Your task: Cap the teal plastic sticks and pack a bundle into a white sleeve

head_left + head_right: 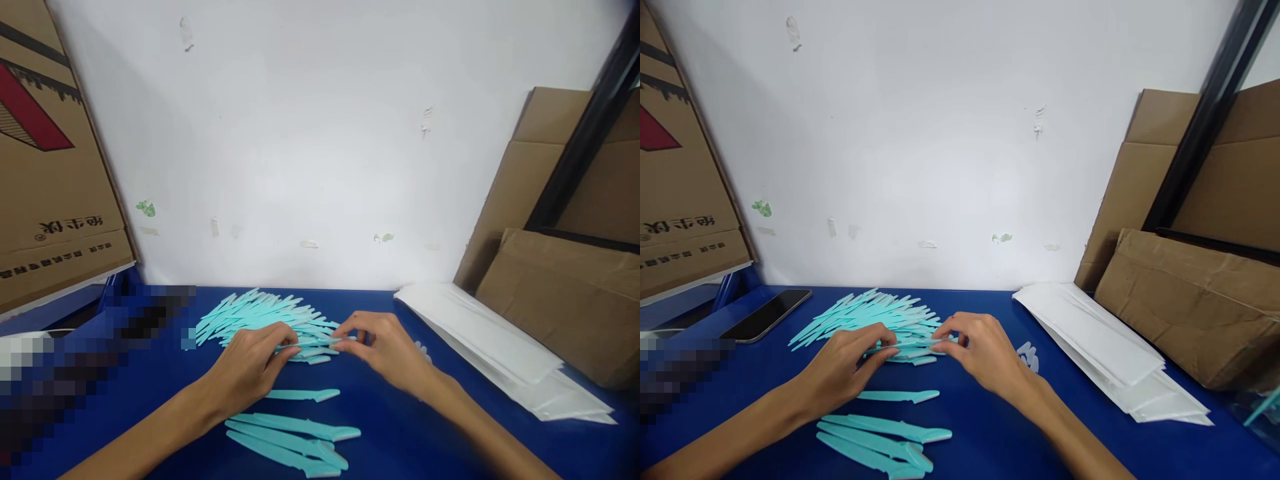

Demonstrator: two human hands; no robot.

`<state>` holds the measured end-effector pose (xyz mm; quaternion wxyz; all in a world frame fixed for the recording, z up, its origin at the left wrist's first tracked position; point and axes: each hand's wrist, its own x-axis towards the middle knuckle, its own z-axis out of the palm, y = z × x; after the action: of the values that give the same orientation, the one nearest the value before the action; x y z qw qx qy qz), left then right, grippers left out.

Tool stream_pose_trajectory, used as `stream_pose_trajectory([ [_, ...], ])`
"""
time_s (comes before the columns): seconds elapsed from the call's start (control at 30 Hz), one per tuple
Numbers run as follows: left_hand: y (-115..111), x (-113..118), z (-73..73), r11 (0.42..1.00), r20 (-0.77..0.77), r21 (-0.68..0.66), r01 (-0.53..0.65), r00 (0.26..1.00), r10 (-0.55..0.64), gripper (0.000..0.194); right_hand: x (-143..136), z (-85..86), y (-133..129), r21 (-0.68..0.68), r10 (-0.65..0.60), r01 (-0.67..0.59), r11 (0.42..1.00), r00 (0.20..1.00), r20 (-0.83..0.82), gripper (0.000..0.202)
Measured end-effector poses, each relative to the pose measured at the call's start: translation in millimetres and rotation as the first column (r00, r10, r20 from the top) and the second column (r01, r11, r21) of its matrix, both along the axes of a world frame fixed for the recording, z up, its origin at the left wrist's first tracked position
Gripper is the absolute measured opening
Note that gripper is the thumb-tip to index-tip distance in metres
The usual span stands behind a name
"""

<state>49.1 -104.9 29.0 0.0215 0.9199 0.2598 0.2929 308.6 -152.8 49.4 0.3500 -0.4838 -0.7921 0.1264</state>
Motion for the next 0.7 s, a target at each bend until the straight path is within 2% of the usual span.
stream_pose_trajectory([
  [0.1,-3,2,-3.7,0.998,0.007,0.044,0.035,0.999,-0.035,0.014,-7,-6.6,-2,0.019,0.019,-0.018,1.000,0.999,-0.043,0.016],
  [0.2,-3,3,-3.8,0.996,0.015,0.087,0.015,1.000,-0.017,0.014,-9,-5.9,-3,0.008,0.022,-0.022,1.000,1.000,-0.005,0.017],
  [0.33,5,1,0.5,0.987,0.038,0.148,-0.062,0.998,0.057,0.016,6,8.2,-1,0.011,-0.018,0.016,1.000,0.977,0.214,0.026],
  [0.43,14,-4,0.5,0.983,0.043,0.130,-0.133,0.991,0.128,0.022,35,19.1,5,-0.010,-0.130,0.147,0.989,0.904,0.406,0.020],
  [0.57,29,-12,-6.2,0.974,-0.039,0.067,-0.218,0.974,0.221,0.034,81,21.8,12,-0.128,-0.257,0.382,0.915,0.799,0.544,0.015],
  [0.7,28,-13,-4.4,0.972,-0.042,0.131,-0.196,0.978,0.203,0.031,110,15.7,11,-0.314,-0.289,0.539,0.782,0.759,0.583,0.032],
])
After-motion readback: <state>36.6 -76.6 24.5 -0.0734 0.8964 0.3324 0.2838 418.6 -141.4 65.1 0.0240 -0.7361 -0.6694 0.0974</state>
